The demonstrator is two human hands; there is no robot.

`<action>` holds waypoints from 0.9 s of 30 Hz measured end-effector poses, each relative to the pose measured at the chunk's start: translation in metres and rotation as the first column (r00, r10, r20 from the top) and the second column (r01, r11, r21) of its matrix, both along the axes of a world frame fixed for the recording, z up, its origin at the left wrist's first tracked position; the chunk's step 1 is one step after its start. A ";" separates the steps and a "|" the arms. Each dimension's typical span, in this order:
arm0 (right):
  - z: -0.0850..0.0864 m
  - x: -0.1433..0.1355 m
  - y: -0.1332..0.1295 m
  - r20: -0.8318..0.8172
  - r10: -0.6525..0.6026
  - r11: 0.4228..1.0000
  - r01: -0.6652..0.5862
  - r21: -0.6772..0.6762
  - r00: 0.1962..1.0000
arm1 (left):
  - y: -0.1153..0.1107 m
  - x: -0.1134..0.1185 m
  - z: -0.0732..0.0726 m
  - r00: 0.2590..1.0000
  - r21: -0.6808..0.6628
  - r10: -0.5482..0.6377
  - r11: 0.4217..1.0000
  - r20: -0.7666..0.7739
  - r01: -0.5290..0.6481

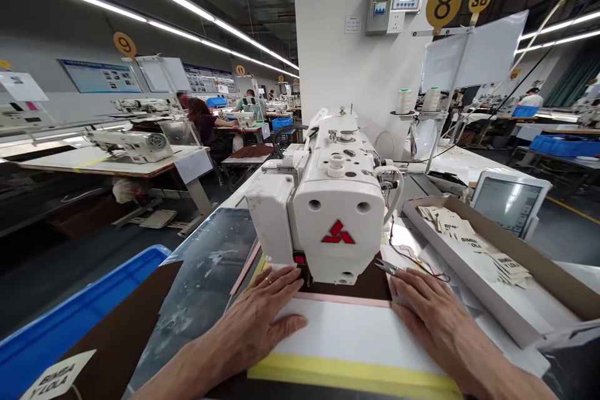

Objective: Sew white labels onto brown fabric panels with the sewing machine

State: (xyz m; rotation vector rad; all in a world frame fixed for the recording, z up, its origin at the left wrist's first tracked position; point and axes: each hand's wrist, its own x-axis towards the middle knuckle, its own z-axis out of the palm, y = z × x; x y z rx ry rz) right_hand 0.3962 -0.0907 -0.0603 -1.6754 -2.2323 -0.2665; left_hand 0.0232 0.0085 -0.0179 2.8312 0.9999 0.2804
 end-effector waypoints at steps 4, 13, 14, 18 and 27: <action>0.004 0.001 -0.003 -0.002 0.017 0.999 -0.017 0.029 1.000 | -0.008 -0.003 0.016 0.999 -0.039 -0.020 0.999 -0.032 0.018; 0.001 -0.001 -0.013 -0.034 -0.012 1.000 0.011 -0.013 0.999 | -0.031 -0.005 0.036 0.996 -0.092 -0.089 0.992 0.023 0.091; -0.001 -0.002 -0.014 -0.032 -0.019 1.000 0.019 -0.016 0.999 | -0.031 -0.005 0.034 0.995 -0.072 -0.090 0.993 0.029 0.092; -0.004 -0.006 -0.014 -0.027 -0.034 0.999 0.034 -0.017 0.999 | -0.028 -0.005 0.023 0.998 0.004 -0.053 0.999 0.017 0.053; -0.004 -0.003 -0.012 0.026 -0.041 0.999 0.042 -0.020 0.999 | -0.034 -0.006 0.005 1.000 0.028 0.021 0.999 -0.002 -0.020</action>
